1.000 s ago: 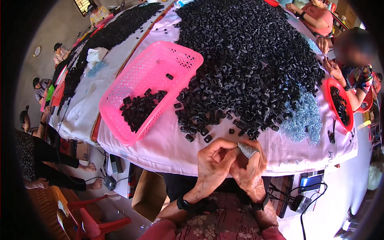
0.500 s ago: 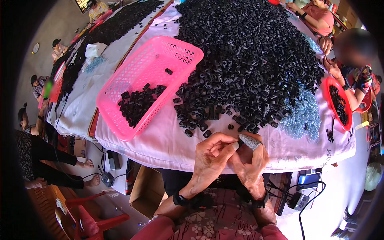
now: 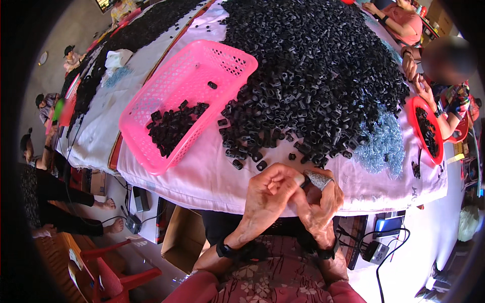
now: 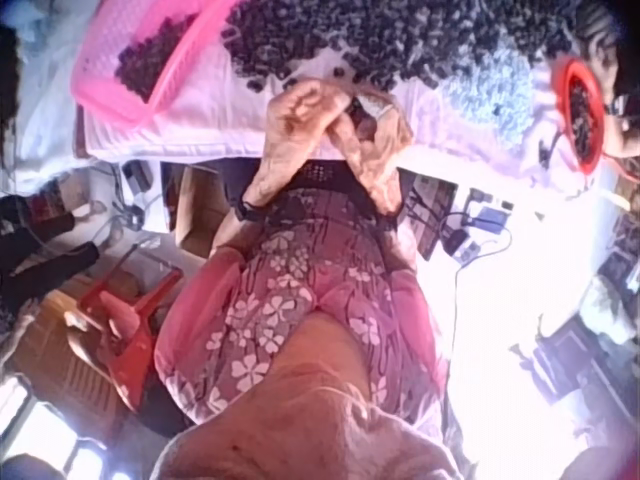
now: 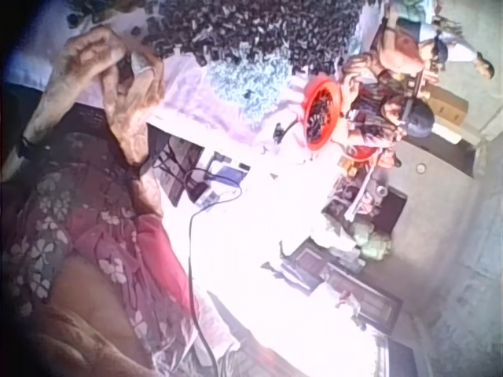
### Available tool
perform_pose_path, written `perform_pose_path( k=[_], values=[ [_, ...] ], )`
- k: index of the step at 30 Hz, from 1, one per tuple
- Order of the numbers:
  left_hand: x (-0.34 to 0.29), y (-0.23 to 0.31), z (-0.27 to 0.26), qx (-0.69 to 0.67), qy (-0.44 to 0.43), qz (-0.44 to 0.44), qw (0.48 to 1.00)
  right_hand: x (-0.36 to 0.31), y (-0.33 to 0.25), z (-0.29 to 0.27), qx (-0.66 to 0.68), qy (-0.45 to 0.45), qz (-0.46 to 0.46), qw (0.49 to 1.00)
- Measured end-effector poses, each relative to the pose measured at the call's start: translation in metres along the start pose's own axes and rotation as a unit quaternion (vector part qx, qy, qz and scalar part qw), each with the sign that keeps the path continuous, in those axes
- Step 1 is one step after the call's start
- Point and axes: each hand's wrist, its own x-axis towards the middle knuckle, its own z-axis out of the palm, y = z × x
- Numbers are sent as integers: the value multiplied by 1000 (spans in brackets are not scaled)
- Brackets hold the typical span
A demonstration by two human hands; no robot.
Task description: Sorting and checking small black components for shoe manufacturing.
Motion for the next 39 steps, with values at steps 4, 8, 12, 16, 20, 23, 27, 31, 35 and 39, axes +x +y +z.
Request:
perform_pose_path(
  k=[4, 8, 12, 16, 20, 23, 27, 31, 35, 39],
  values=[
    [-2, -9, 4, -33, -10, 46, 998, -6, 1, -2, 31, -12, 5, 999],
    [-5, -20, 0, -43, -5, 36, 998, -2, -8, -12, 9, -36, -9, 999],
    [-12, -6, 4, 85, 31, 71, 993, -13, 5, -41, 8, 42, 35, 998],
    [-18, 32, -9, 309, 172, 303, 885, -18, 44, -59, -18, 214, 178, 960],
    [-18, 83, -56, 422, 362, 312, 770, -7, 49, -59, 37, 252, 212, 944],
    [-3, 94, -86, 482, 428, 343, 683, -6, 51, -54, 61, 258, 215, 940],
    [-7, 75, -59, 351, 341, 319, 811, 0, 47, -55, 61, 260, 233, 935],
    [-6, 43, -45, 363, 167, 207, 893, -1, 44, -60, 66, 255, 251, 932],
    [-2, 24, -37, 437, 138, 221, 861, -3, 47, -59, 71, 262, 248, 930],
    [1, 14, -31, 518, 127, 225, 816, 2, 41, -58, 82, 288, 247, 921]
  ],
)
